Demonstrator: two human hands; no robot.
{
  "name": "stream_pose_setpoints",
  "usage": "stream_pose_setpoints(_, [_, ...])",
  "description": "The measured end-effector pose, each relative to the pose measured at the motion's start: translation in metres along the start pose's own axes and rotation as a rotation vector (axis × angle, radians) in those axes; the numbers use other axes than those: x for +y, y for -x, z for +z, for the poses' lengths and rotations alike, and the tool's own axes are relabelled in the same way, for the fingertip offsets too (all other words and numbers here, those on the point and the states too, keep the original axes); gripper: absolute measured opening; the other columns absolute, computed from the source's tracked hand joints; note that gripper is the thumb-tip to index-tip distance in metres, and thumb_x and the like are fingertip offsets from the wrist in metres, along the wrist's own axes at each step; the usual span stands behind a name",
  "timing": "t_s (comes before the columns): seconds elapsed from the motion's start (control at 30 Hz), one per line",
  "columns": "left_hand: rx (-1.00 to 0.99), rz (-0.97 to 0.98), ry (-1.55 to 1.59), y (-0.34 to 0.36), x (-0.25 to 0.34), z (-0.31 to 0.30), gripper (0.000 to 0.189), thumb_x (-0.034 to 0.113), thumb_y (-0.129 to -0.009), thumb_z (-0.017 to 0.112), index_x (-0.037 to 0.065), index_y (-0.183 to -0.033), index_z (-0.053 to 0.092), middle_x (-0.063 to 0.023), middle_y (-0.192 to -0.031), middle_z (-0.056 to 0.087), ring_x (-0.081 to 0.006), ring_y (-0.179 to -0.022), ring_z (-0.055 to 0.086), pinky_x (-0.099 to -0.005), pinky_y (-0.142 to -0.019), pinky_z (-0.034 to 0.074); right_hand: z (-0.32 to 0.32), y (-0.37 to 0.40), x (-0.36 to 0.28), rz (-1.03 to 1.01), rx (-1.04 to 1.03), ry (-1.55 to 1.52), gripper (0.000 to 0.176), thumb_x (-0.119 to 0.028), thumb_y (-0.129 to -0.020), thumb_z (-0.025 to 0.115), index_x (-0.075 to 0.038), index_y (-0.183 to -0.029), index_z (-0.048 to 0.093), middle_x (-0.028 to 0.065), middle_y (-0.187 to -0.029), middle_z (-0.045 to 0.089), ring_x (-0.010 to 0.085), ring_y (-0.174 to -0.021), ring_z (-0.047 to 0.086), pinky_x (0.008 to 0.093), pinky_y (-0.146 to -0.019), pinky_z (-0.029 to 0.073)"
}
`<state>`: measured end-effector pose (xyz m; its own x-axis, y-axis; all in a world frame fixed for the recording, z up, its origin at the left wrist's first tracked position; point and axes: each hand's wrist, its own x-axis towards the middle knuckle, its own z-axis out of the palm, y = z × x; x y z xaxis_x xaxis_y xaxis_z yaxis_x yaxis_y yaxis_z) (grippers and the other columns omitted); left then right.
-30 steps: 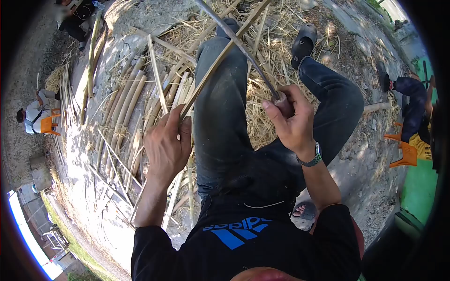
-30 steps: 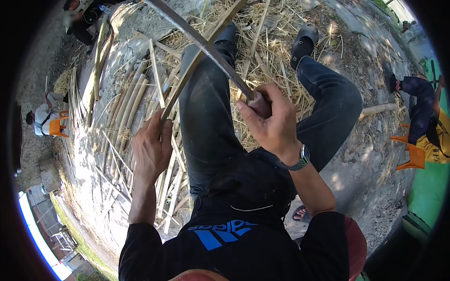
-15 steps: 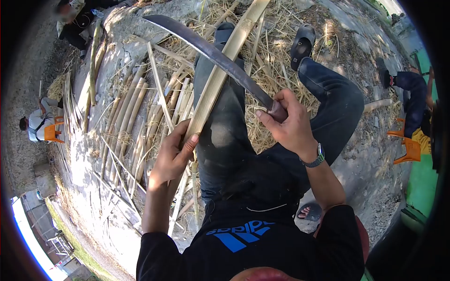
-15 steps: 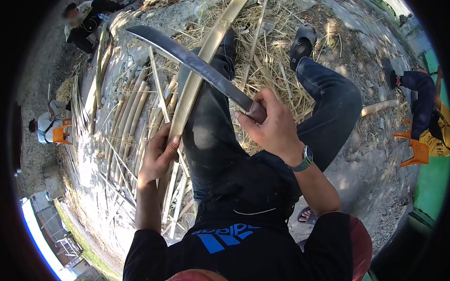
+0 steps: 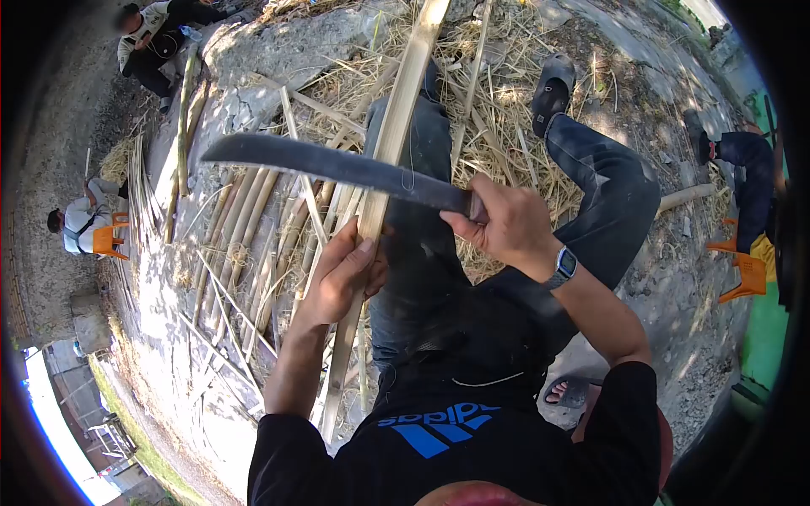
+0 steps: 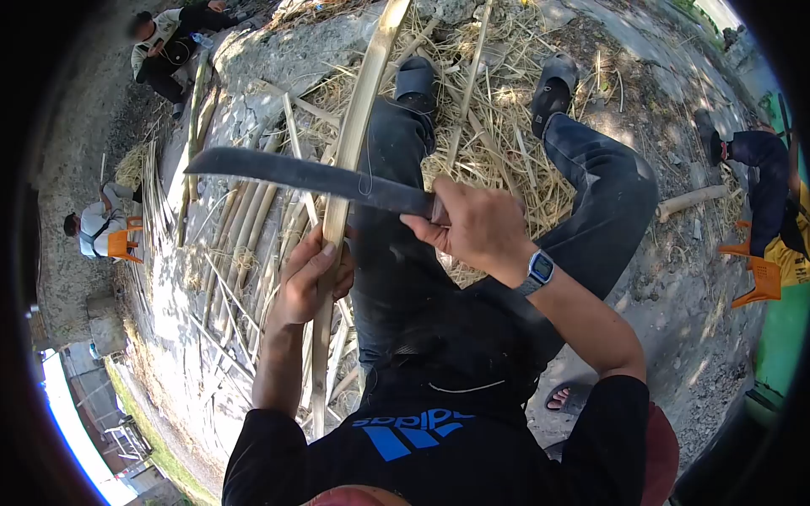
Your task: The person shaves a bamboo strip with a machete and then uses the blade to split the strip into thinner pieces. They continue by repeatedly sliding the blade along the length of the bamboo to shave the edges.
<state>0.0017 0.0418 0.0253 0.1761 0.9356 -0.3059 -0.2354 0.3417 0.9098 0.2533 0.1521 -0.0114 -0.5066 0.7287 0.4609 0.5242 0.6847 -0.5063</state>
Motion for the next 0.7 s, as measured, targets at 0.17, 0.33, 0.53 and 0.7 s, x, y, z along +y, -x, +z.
stream_pose_setpoints(0.17, [0.068,-0.077,0.058,0.005,-0.007,-0.001,0.038,0.036,-0.111,0.037,0.002,-0.121,0.052,-0.0033,-0.067,0.041,-0.0126,-0.051,0.038,-0.0269,-0.048,0.034,-0.018,-0.033,0.039,0.337,-0.044,-0.046,0.048,-0.051,-0.095,0.068,-0.005,-0.087,0.059,0.0072,-0.057,0.063,0.0307,-0.05,0.065,0.0399,-0.046,0.05])
stream_pose_setpoints(0.33, [0.091,-0.183,-0.152,-0.001,-0.008,-0.001,0.039,0.037,-0.113,0.037,0.005,-0.095,0.052,0.0008,-0.058,0.042,-0.0101,-0.045,0.039,-0.0255,-0.042,0.033,-0.018,-0.001,-0.012,0.034,-0.246,0.015,0.052,-0.056,-0.095,0.066,-0.006,-0.086,0.058,0.0084,-0.055,0.06,0.0313,-0.049,0.065,0.0412,-0.046,0.05])
stream_pose_setpoints(0.53, [0.23,-0.091,-0.639,0.012,-0.022,-0.006,0.053,0.042,-0.112,0.038,0.003,-0.079,0.053,-0.0024,-0.057,0.05,-0.0131,-0.052,0.049,-0.0325,-0.051,0.04,-0.039,-0.049,0.056,0.166,-0.075,0.107,0.055,-0.056,-0.098,0.06,-0.003,-0.082,0.057,0.0108,-0.053,0.057,0.0321,-0.049,0.063,0.042,-0.045,0.049])
stream_pose_setpoints(0.7, [0.248,-0.018,-0.66,0.002,-0.021,0.006,0.052,0.041,-0.112,0.038,0.003,-0.08,0.053,-0.001,-0.058,0.049,-0.0109,-0.052,0.048,-0.0309,-0.051,0.039,-0.029,-0.047,0.03,0.168,-0.152,0.026,0.055,-0.054,-0.102,0.057,-0.002,-0.084,0.058,0.0144,-0.052,0.05,0.0332,-0.045,0.056,0.0421,-0.045,0.041])
